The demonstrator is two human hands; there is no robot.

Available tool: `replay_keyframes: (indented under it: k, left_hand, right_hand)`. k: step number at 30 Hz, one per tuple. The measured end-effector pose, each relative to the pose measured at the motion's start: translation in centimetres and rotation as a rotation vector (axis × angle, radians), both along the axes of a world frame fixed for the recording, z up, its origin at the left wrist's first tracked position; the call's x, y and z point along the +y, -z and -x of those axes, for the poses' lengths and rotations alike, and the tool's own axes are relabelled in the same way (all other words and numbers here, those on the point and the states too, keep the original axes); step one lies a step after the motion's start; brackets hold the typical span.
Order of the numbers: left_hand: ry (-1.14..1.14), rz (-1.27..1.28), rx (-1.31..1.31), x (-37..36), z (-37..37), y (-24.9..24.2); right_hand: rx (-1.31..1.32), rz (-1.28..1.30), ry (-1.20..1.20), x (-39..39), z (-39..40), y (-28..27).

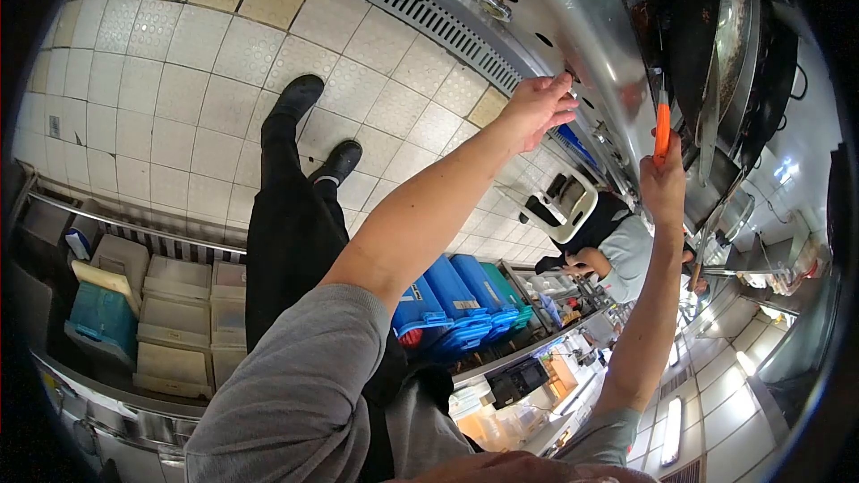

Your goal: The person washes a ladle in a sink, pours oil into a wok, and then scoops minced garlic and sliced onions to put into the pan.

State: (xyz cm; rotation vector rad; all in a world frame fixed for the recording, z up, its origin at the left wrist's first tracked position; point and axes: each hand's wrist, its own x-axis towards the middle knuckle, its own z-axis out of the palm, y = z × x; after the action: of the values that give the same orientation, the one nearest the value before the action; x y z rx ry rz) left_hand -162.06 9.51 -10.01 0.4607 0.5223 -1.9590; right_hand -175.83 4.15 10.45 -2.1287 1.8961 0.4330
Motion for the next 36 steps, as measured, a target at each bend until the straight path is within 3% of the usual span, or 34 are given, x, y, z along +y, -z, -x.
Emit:
replay_keyframes:
  k: [1, 5, 7, 8, 12, 17, 20, 27, 30, 32, 36]
  left_hand:
    - [-0.013, -0.109, 0.1, -0.1, 0.0, -0.1]
    - [-0.114, -0.098, 0.146, 0.0, 2.0, 0.3]
    - [-0.119, 0.005, -0.455, -0.1, 2.8, -0.2]
    - [-0.176, -0.032, -0.586, -0.1, 3.0, -0.9]
    - [-0.207, -0.132, -0.727, -0.5, 3.4, -1.7]
    - [0.077, -0.045, -0.379, -0.6, 2.3, 0.2]
    - [0.108, -0.022, -0.328, -0.4, 1.8, 0.1]
    - [0.014, -0.056, -0.301, -0.3, 1.9, -0.2]
    - [-0.005, -0.065, -0.205, -0.3, 2.6, 0.2]
    - [-0.094, -0.152, -0.01, -0.3, 2.8, 0.5]
    - [-0.042, -0.127, 0.088, -0.2, 1.0, 0.4]
  right_hand:
    - [0.001, 0.0, 0.001, 0.0, -0.3, -0.1]
    - [0.026, -0.027, 0.049, 0.4, -1.1, -0.7]
    - [0.007, -0.029, 0.046, 0.6, -1.9, -0.9]
    - [0.033, -0.034, 0.061, 0.7, -2.5, -1.3]
    - [0.143, -0.059, 0.127, 1.3, -3.2, -2.0]
    - [0.13, 0.003, 0.063, 1.6, -1.8, -1.4]
    - [0.096, 0.001, 0.078, 1.6, -1.9, -1.1]
    - [0.104, -0.017, 0.079, 1.3, -1.7, -1.2]
    - [0.096, -0.03, 0.089, 1.3, -2.0, -1.3]
    - [0.099, -0.038, 0.107, 1.2, -2.3, -1.4]
    - [0.095, -0.039, 0.123, 1.2, -2.3, -1.4]
